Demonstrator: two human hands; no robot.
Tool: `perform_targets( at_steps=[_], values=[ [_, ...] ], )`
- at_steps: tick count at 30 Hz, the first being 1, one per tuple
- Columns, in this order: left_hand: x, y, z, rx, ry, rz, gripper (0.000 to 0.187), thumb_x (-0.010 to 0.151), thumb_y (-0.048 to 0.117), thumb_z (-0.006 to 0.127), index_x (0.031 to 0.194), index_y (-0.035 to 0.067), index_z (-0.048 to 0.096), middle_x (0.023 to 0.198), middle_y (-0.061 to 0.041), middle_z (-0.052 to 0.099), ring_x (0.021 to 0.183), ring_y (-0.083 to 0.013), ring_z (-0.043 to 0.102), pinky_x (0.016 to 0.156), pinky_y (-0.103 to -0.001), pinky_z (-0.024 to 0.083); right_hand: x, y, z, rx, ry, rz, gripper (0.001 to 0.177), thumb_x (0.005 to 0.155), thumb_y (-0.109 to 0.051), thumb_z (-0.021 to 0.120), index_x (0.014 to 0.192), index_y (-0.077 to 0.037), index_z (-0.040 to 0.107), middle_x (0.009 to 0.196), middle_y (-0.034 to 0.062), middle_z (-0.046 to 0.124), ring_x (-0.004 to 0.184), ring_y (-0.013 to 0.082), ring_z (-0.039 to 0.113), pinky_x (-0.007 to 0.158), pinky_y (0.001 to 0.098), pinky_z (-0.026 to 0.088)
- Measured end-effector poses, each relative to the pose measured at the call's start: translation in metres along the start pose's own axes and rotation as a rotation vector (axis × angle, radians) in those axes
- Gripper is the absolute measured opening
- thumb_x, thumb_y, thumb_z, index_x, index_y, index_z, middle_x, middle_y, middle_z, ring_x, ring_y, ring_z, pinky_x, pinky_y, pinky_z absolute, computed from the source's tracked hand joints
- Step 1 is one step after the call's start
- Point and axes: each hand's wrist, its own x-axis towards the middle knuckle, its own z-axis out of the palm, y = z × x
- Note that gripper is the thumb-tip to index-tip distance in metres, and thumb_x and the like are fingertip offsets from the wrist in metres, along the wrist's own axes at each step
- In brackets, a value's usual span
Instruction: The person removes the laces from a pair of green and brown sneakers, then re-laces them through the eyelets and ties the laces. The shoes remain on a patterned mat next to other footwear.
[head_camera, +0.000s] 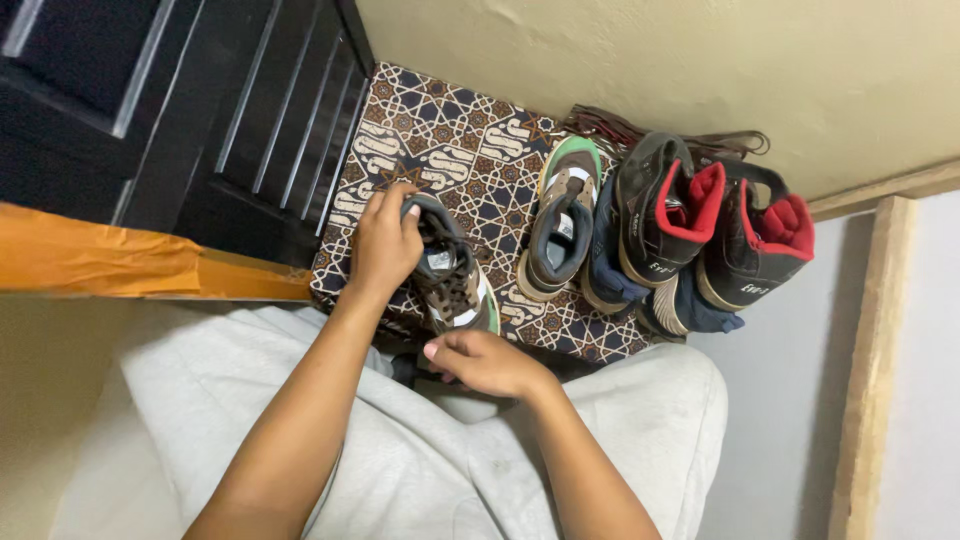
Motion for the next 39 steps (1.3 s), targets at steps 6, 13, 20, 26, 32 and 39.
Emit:
perform_targets(
  at_steps=[6,13,20,26,32,39],
  values=[
    [-0.015,-0.024,-0.025,0.067,0.099,-0.174,0.039,0.097,0.005,0.054,0.134,0.015,0.061,0.11,-0.026,0.052,0.102,-0.0449,0.056,0.097,-0.047,0.044,0.013,0.025,0.001,0.154,0.132,-0.012,0.053,0.098,-0.044,0.056,0.128,-0.001,0.067,0.116,0.0069,0.075,0.099,0.0139,0.071,0.083,0.0304,0.056],
    [-0.045,-0.057,-0.03,0.075,0.164,-0.37,0.036,0.093,0.009,0.056,0.129,0.015,0.06,0.116,-0.029,0.05,0.105,-0.0488,0.054,0.1,-0.05,0.043,0.039,0.055,0.003,0.21,0.301,0.013,0.072,0.094,-0.044,0.062,0.149,0.0,0.045,0.136,0.0114,0.064,0.119,0.0196,0.065,0.091,0.0323,0.054],
    [-0.068,-0.072,-0.041,0.145,0.125,-0.372,0.037,0.091,0.015,0.06,0.127,0.01,0.059,0.118,-0.032,0.052,0.106,-0.0498,0.056,0.099,-0.051,0.044,0.059,0.06,0.023,0.223,0.431,0.022,0.09,0.088,-0.043,0.069,0.158,-0.002,0.028,0.154,0.0175,0.049,0.141,0.0257,0.049,0.112,0.0366,0.039],
    [-0.078,-0.048,-0.063,0.228,-0.138,-0.388,0.041,0.09,0.03,0.062,0.121,0.004,0.058,0.108,-0.03,0.067,0.103,-0.0473,0.063,0.092,-0.052,0.049,0.071,0.064,0.026,0.18,0.531,-0.102,0.105,0.085,-0.035,0.075,0.162,-0.006,0.009,0.158,0.0227,0.039,0.148,0.0286,0.039,0.118,0.0356,0.031],
    [-0.065,-0.015,-0.082,0.319,-0.515,-0.602,0.046,0.083,0.05,0.07,0.1,0.008,0.075,0.095,-0.016,0.077,0.095,-0.035,0.073,0.089,-0.045,0.056,0.09,0.077,0.018,0.531,0.665,-0.279,0.091,0.089,-0.024,0.07,0.16,-0.003,0.017,0.154,0.026,0.046,0.141,0.0285,0.05,0.112,0.0355,0.04],
    [-0.052,-0.056,-0.045,-0.007,-0.466,-0.323,0.048,0.078,0.039,0.077,0.112,0.006,0.074,0.101,-0.017,0.076,0.092,-0.033,0.074,0.082,-0.042,0.056,0.09,0.065,0.04,0.844,0.599,-0.066,0.063,0.091,-0.018,0.069,0.146,-0.003,0.044,0.128,0.0112,0.063,0.111,0.0176,0.064,0.088,0.031,0.055]
  ],
)
